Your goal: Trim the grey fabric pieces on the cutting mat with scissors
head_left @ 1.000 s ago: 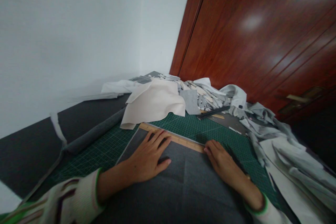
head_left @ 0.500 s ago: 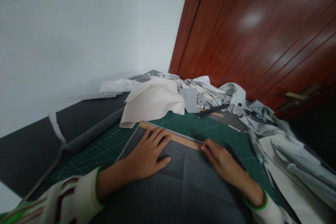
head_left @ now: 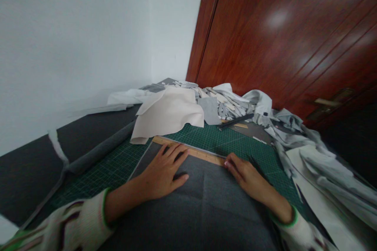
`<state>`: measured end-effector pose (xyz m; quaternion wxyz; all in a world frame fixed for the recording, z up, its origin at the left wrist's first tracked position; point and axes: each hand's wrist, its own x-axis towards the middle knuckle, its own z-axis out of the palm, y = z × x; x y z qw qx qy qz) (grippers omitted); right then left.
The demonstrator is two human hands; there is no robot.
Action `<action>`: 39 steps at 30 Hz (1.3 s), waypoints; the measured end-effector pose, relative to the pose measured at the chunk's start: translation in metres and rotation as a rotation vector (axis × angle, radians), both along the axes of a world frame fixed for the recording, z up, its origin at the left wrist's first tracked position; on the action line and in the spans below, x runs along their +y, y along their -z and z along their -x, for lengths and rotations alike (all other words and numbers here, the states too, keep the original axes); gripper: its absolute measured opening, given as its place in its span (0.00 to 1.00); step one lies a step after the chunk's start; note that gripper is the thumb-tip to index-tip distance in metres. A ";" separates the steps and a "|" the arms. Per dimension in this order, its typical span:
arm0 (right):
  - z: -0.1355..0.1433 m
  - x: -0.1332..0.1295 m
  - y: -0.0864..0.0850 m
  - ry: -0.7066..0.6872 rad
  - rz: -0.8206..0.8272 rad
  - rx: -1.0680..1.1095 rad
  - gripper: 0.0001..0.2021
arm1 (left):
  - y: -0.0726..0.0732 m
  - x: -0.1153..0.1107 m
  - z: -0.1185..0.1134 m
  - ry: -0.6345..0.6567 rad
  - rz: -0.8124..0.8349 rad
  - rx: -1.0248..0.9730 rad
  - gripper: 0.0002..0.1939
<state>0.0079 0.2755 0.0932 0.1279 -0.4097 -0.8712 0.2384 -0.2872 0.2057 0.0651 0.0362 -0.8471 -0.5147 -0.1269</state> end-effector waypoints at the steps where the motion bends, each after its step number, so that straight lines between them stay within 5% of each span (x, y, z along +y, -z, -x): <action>1: -0.001 0.001 0.001 0.010 -0.009 0.005 0.11 | 0.001 0.001 0.000 0.004 -0.005 -0.001 0.32; 39: 0.003 -0.007 -0.005 -0.023 -0.056 -0.081 0.11 | 0.003 0.002 0.002 0.037 -0.052 -0.037 0.30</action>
